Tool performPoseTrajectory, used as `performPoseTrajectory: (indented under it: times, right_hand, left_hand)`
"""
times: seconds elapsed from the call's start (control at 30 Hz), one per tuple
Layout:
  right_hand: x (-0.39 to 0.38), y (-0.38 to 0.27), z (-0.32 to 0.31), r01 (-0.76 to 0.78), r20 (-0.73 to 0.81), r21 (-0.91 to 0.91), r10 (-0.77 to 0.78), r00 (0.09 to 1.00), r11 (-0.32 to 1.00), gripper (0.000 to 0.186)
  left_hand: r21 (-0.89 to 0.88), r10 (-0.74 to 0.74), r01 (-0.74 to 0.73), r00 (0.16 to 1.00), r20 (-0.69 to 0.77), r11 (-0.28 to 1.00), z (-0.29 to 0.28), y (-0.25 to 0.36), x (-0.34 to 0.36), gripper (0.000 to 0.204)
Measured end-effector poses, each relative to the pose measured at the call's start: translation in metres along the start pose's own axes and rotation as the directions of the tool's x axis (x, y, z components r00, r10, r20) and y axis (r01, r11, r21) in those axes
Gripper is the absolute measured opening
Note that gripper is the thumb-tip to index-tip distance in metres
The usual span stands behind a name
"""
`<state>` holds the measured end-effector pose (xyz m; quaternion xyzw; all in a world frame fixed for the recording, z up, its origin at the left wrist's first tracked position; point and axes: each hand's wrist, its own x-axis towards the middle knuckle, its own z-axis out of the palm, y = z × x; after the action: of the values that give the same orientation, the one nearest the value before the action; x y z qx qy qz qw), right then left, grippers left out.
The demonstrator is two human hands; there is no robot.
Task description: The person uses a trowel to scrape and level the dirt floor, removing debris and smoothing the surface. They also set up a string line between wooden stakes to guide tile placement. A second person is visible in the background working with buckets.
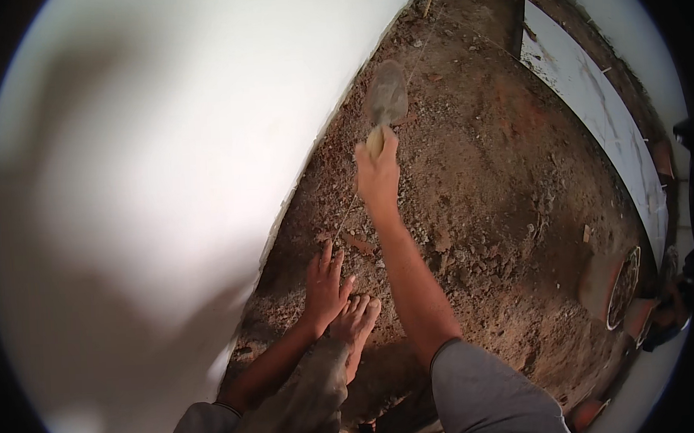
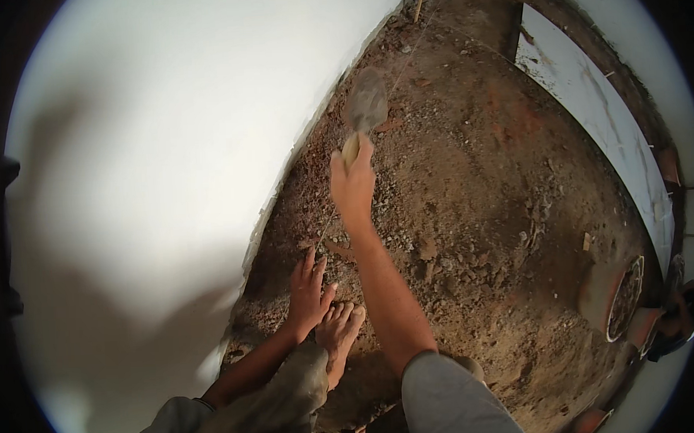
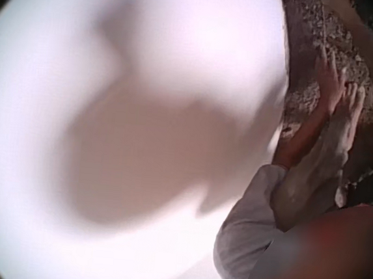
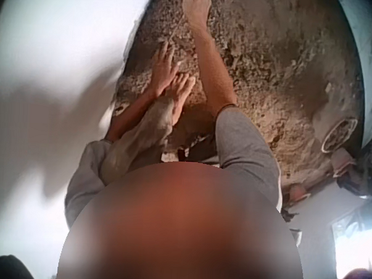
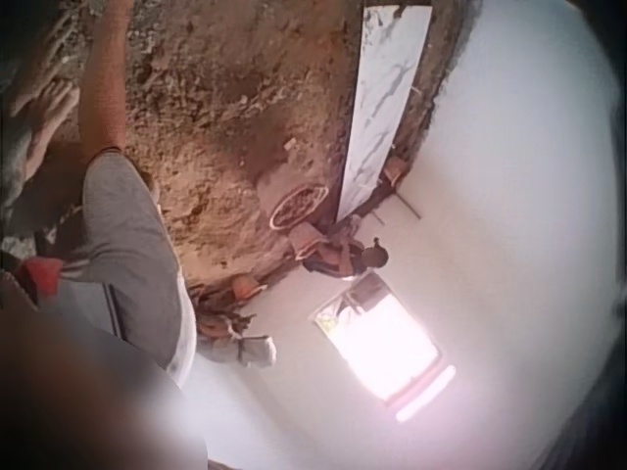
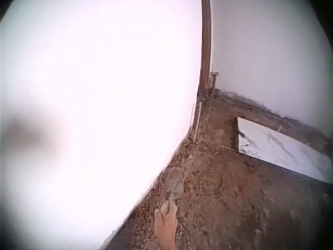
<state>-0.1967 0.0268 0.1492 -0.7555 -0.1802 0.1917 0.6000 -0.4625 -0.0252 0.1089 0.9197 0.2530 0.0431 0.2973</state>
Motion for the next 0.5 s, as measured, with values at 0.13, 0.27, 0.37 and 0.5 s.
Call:
performPoseTrajectory:
  times: [0.13,0.27,0.37,0.5]
  right_hand:
    - [0.196,0.026,0.005,-0.108,-0.154,-0.405,0.049,0.987,0.908,0.060]
    - [0.211,0.042,0.023,-0.102,-0.131,-0.568,0.033,0.991,0.817,0.061]
    - [0.130,0.032,0.036,-0.140,-0.079,-0.357,0.119,0.990,0.924,0.062]
    - [0.031,0.015,-0.002,-0.014,0.096,-0.271,0.041,0.995,0.963,0.061]
  left_hand:
    - [0.035,0.043,-0.046,0.995,0.089,0.998,-0.018,0.000,0.001,0.068]
    - [-0.003,0.082,-0.083,0.984,0.160,0.997,-0.025,-0.008,0.008,0.070]
    - [-0.038,0.077,-0.071,0.983,0.167,0.997,-0.023,-0.009,0.004,0.070]
    - [0.026,0.026,-0.030,0.992,0.125,0.999,-0.010,0.000,0.001,0.073]
